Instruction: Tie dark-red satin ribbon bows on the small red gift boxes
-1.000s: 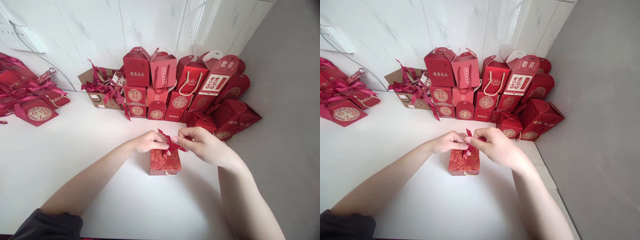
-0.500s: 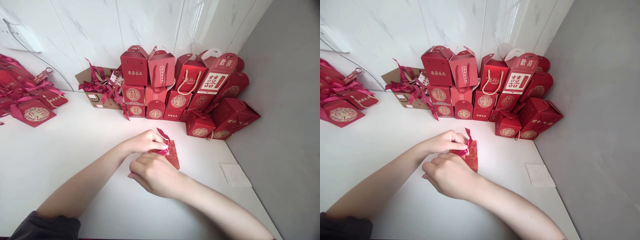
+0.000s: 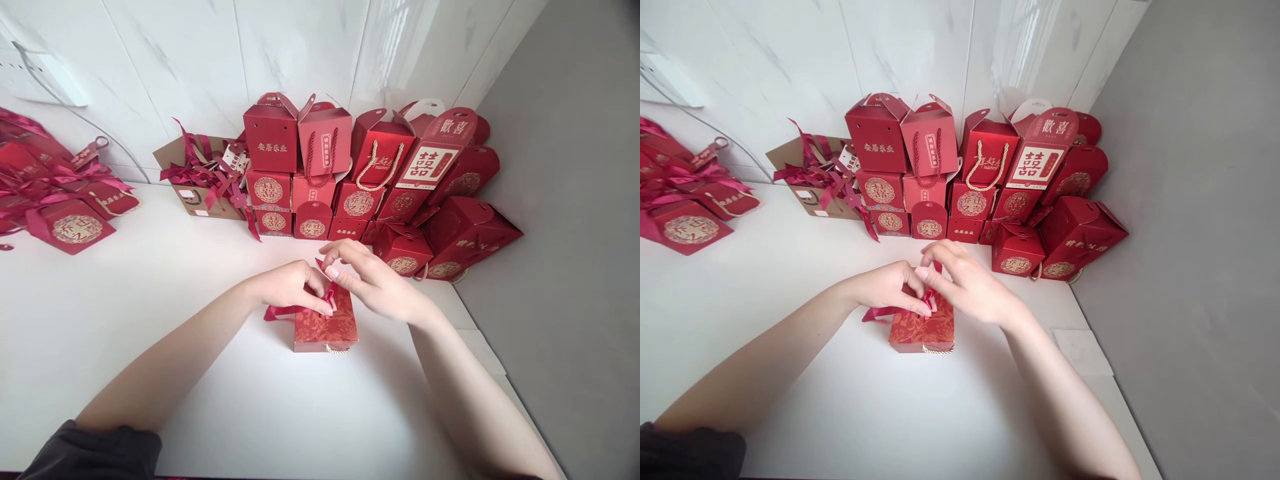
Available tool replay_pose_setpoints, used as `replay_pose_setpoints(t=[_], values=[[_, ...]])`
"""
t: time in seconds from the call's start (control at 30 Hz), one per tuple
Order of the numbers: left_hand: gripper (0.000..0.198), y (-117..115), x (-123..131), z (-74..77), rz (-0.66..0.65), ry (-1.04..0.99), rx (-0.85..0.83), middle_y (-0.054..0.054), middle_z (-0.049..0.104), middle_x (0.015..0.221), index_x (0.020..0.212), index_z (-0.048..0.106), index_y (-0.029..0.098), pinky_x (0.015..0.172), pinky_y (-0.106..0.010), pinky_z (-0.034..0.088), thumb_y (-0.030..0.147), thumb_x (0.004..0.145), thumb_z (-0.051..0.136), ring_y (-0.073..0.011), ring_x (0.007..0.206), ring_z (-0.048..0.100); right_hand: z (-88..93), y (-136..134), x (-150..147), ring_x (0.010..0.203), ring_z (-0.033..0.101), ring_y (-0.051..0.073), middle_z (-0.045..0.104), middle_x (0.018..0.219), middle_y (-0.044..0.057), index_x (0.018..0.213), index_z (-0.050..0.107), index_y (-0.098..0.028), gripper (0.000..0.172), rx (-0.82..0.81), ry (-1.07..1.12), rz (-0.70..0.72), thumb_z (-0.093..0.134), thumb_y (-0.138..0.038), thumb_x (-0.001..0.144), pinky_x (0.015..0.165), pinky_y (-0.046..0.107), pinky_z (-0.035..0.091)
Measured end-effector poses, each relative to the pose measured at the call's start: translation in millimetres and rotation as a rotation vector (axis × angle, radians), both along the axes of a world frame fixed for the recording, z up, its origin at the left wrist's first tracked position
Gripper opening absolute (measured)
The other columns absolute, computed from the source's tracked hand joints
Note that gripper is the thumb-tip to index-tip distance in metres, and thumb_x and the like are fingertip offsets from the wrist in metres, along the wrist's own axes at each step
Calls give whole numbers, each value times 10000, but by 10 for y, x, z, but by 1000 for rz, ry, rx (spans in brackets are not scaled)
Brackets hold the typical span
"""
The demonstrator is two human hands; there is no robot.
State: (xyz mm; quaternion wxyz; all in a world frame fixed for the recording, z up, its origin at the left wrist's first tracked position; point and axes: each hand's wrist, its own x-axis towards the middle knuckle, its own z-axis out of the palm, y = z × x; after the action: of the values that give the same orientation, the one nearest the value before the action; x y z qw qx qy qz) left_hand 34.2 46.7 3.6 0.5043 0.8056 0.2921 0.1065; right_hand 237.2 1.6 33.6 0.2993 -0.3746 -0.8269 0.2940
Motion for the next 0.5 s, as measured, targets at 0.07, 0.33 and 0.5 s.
replay_pose_setpoints(t=[0.07, 0.33, 0.5], values=[[250, -30, 2, 48, -48, 4, -78, -37, 737, 869, 595, 667, 159, 766, -284, 477, 347, 748, 728, -164, 836, 637, -46, 114, 106, 1253, 471, 232, 586, 1214, 83, 948, 604, -213, 297, -104, -58, 18, 427, -448, 987, 1063, 433, 351], [238, -119, 2, 221, -12, 23, 49, -41, 641, 1002, 655, 725, 174, 815, -307, 465, 396, 737, 737, -184, 919, 603, -113, 238, 109, 1365, 375, 220, 538, 1307, 73, 848, 638, -208, 218, -238, 7, 311, 564, -394, 934, 1086, 408, 343], [240, -174, -36, 336, 27, 128, 208, -22, 567, 916, 758, 772, 218, 721, -267, 444, 451, 739, 717, -158, 834, 562, -153, 254, 121, 1135, 545, 201, 576, 1198, 76, 724, 565, -183, 208, -134, 126, 272, 662, -292, 873, 988, 383, 413]])
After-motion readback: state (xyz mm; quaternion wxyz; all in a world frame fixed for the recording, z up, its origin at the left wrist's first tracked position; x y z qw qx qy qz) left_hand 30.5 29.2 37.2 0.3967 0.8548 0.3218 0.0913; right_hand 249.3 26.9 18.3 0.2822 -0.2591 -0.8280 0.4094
